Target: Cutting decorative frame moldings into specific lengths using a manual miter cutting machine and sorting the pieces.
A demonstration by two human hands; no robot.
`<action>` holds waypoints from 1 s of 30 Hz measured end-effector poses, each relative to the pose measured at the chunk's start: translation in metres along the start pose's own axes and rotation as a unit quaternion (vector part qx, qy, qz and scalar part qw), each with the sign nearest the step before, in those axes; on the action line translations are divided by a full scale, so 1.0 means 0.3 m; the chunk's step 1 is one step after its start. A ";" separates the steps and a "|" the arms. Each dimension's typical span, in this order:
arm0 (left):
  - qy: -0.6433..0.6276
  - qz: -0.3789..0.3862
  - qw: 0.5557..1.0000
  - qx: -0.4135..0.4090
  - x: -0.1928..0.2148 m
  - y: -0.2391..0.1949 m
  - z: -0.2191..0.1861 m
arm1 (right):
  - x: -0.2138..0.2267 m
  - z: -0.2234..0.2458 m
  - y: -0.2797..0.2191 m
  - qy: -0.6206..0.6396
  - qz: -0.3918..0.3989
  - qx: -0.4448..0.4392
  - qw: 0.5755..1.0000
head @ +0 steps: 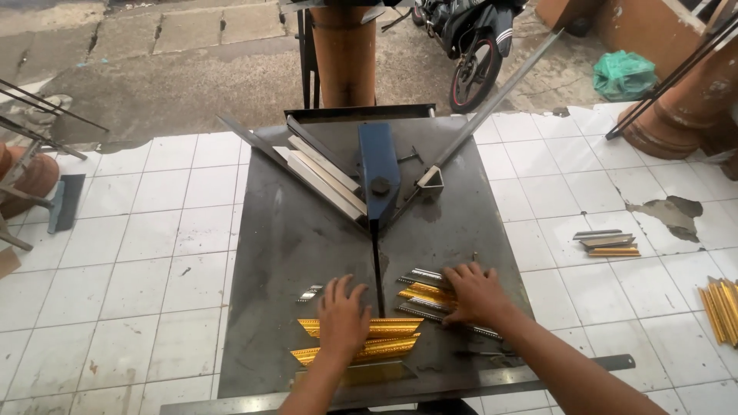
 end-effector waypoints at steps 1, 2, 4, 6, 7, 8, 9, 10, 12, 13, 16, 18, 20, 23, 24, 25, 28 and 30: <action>0.001 -0.002 1.000 0.000 -0.007 -0.015 -0.026 | 0.018 0.006 0.008 0.000 -0.003 0.001 1.000; -0.022 -0.003 1.000 0.004 -0.015 -0.028 -0.051 | 0.035 0.009 0.016 0.032 0.022 -0.024 0.999; -0.045 -0.006 0.999 0.009 -0.029 -0.051 -0.090 | 0.008 -0.012 0.056 0.063 0.043 -0.047 0.996; -0.077 -0.002 0.997 0.021 -0.042 -0.064 -0.117 | -0.078 -0.059 0.130 0.151 0.052 -0.031 0.987; -0.076 -0.007 0.997 0.023 -0.033 -0.060 -0.132 | -0.076 -0.060 0.137 0.149 0.048 -0.027 0.987; -0.087 0.002 0.995 0.044 -0.028 -0.065 -0.149 | -0.079 -0.062 0.137 0.180 0.050 -0.037 0.982; -0.098 0.011 0.993 0.066 -0.023 -0.069 -0.165 | -0.082 -0.063 0.139 0.212 0.051 -0.047 0.975; -0.096 0.007 0.993 0.070 -0.022 -0.066 -0.177 | -0.068 -0.063 0.152 0.210 0.051 -0.041 0.975; -0.197 0.008 0.972 0.124 -0.018 -0.051 -0.196 | -0.024 -0.058 0.187 0.181 -0.003 -0.003 0.984; -0.197 0.004 0.972 0.130 -0.011 -0.046 -0.210 | 0.032 -0.005 0.182 0.179 -0.002 0.003 0.984; -0.378 0.039 0.873 0.304 -0.008 -0.005 -0.217 | 0.192 0.193 0.200 0.212 -0.016 0.014 0.977; -0.566 0.084 0.712 0.407 0.000 0.039 -0.216 | 0.289 0.381 0.226 0.423 -0.045 0.005 0.905; -0.556 0.006 0.699 0.449 0.185 0.101 -0.180 | 0.389 0.570 0.225 0.560 0.024 -0.045 0.827; -0.498 -0.050 0.714 0.490 0.459 0.117 -0.099 | 0.468 0.765 0.193 0.672 0.118 -0.090 0.726; -0.453 -0.029 0.745 0.489 0.555 0.117 -0.065 | 0.490 0.819 0.184 0.666 0.138 -0.081 0.729; -0.452 -0.032 0.743 0.492 0.446 0.134 0.098 | 0.368 0.830 0.260 0.665 0.143 -0.079 0.728; -0.349 -0.043 0.789 0.505 0.251 0.058 0.480 | 0.150 0.867 0.381 0.510 -0.086 0.200 0.832; -0.154 -0.040 0.881 0.446 0.258 0.039 0.570 | 0.132 0.897 0.328 0.098 -0.040 0.258 0.960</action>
Point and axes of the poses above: each hand's wrist, its own y-axis towards the middle knuckle, its own x-axis out of the back of the hand, z = x × y, the point moved 2 cm from there along y, towards the middle knuckle, and after that the axes turned 10 degrees about -z, right-handed, at the moved point
